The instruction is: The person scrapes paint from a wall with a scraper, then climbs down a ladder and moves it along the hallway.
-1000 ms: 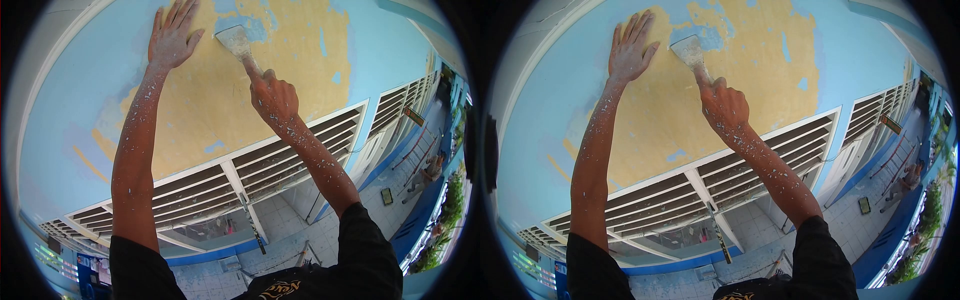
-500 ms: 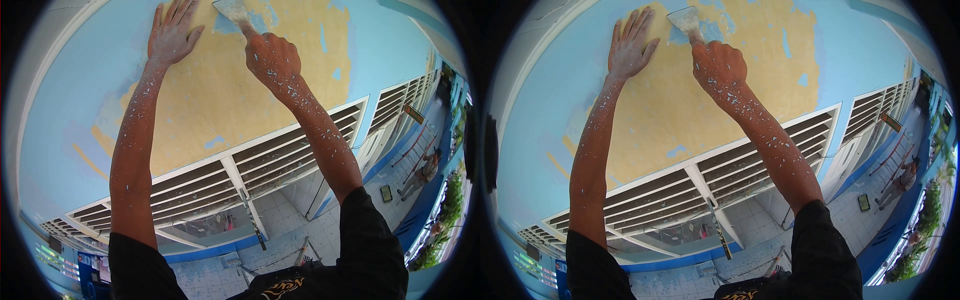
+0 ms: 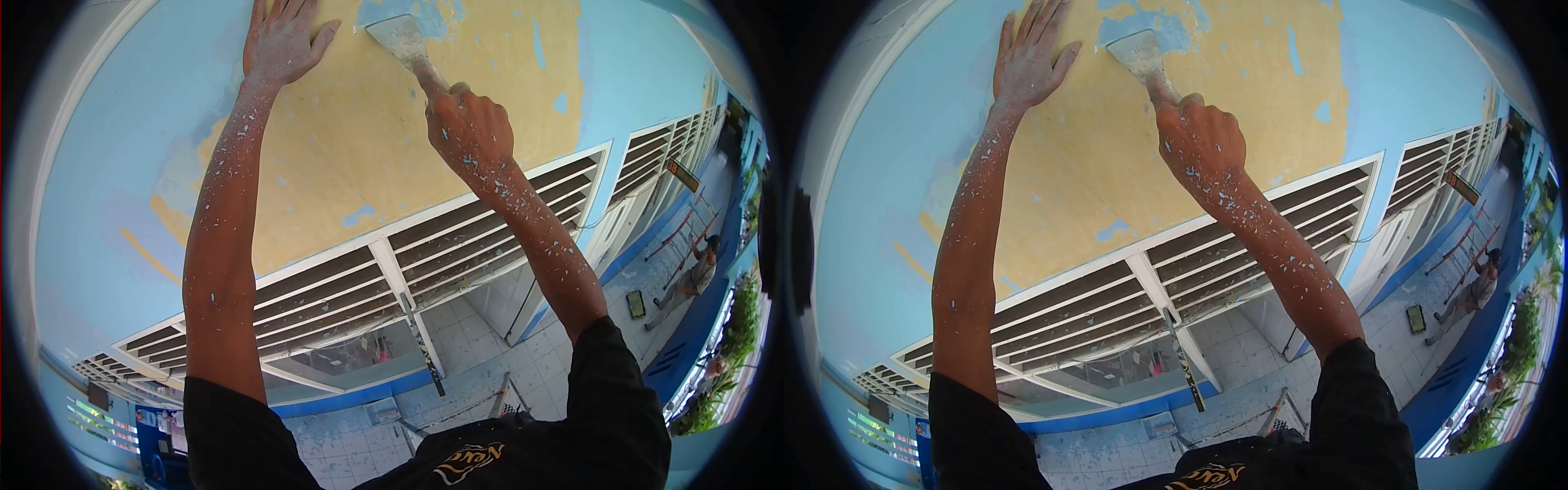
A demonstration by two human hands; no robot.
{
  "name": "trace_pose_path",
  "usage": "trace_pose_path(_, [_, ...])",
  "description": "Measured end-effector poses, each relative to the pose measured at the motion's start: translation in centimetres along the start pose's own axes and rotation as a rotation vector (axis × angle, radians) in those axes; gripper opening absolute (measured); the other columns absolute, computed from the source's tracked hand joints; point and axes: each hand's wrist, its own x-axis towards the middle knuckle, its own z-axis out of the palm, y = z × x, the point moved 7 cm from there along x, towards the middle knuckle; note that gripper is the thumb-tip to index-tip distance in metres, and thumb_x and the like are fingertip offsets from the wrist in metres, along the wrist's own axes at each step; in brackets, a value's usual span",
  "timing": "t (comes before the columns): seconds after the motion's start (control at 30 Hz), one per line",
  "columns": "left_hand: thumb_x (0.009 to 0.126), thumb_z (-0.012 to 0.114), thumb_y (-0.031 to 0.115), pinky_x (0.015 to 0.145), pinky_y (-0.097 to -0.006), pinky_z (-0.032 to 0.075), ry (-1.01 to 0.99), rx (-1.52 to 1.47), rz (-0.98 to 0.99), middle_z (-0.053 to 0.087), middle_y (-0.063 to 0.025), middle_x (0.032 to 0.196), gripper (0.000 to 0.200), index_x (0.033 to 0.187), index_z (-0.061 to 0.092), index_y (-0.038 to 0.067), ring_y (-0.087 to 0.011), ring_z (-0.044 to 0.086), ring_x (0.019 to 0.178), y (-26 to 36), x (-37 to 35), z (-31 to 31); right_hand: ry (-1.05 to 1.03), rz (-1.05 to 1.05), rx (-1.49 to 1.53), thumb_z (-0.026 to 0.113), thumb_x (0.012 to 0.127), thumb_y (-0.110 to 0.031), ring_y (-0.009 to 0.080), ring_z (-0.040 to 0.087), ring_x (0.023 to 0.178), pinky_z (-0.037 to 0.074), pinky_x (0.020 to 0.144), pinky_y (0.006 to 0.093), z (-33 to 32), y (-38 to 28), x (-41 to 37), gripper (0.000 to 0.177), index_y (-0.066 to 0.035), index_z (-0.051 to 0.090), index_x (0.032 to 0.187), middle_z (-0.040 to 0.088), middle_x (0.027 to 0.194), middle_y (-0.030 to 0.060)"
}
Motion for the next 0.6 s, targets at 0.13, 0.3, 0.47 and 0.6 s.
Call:
trace_pose_path(0.13, [0.102, 0.051, 0.046, 0.130, -0.0543, 0.007, -0.004, 0.013, -0.015, 0.022, -0.0129, 0.173, 0.081, 0.164, 0.024, 0.003, -0.0306, 0.015, 0.161, -0.1, 0.2, 0.2, 0.120, -0.025, 0.015, 0.063, 0.094, -0.013, 0.0343, 0.071, 0.062, 0.057, 0.057, 0.0463, -0.8, -0.3, 1.8, 0.055, -0.016, 0.055, 0.148, 0.070, 0.080, 0.0164])
trace_pose_path(0.3, [0.102, 0.050, 0.042, 0.130, -0.0552, 0.008, 0.011, -0.029, 0.001, 0.024, -0.0131, 0.172, 0.077, 0.164, 0.025, 0.004, -0.0316, 0.018, 0.160, 0.0, 0.2, -0.2, 0.139, -0.070, 0.009, 0.063, 0.094, -0.013, 0.0337, 0.070, 0.061, 0.057, 0.056, 0.0452, -0.7, -0.8, 2.4, 0.056, -0.017, 0.054, 0.149, 0.069, 0.079, 0.0157])
trace_pose_path(0.47, [0.105, 0.047, 0.030, 0.129, -0.0531, 0.016, 0.136, -0.067, -0.002, 0.034, -0.0128, 0.168, 0.061, 0.160, 0.037, 0.005, -0.0324, 0.028, 0.157, -0.3, 0.1, -0.5, 0.064, -0.084, 0.046, 0.065, 0.095, -0.015, 0.0324, 0.070, 0.061, 0.057, 0.055, 0.0451, 0.7, -2.0, -0.5, 0.060, -0.021, 0.050, 0.153, 0.069, 0.083, 0.0148])
trace_pose_path(0.6, [0.107, 0.044, 0.023, 0.128, -0.0506, 0.021, 0.285, -0.091, -0.175, 0.041, -0.0138, 0.165, 0.051, 0.154, 0.048, 0.005, -0.0327, 0.034, 0.154, -2.4, -0.8, -0.3, 0.059, -0.105, 0.059, 0.065, 0.092, -0.012, 0.0301, 0.071, 0.062, 0.057, 0.054, 0.0433, 0.4, -1.9, -0.5, 0.058, -0.015, 0.054, 0.149, 0.066, 0.077, 0.0141])
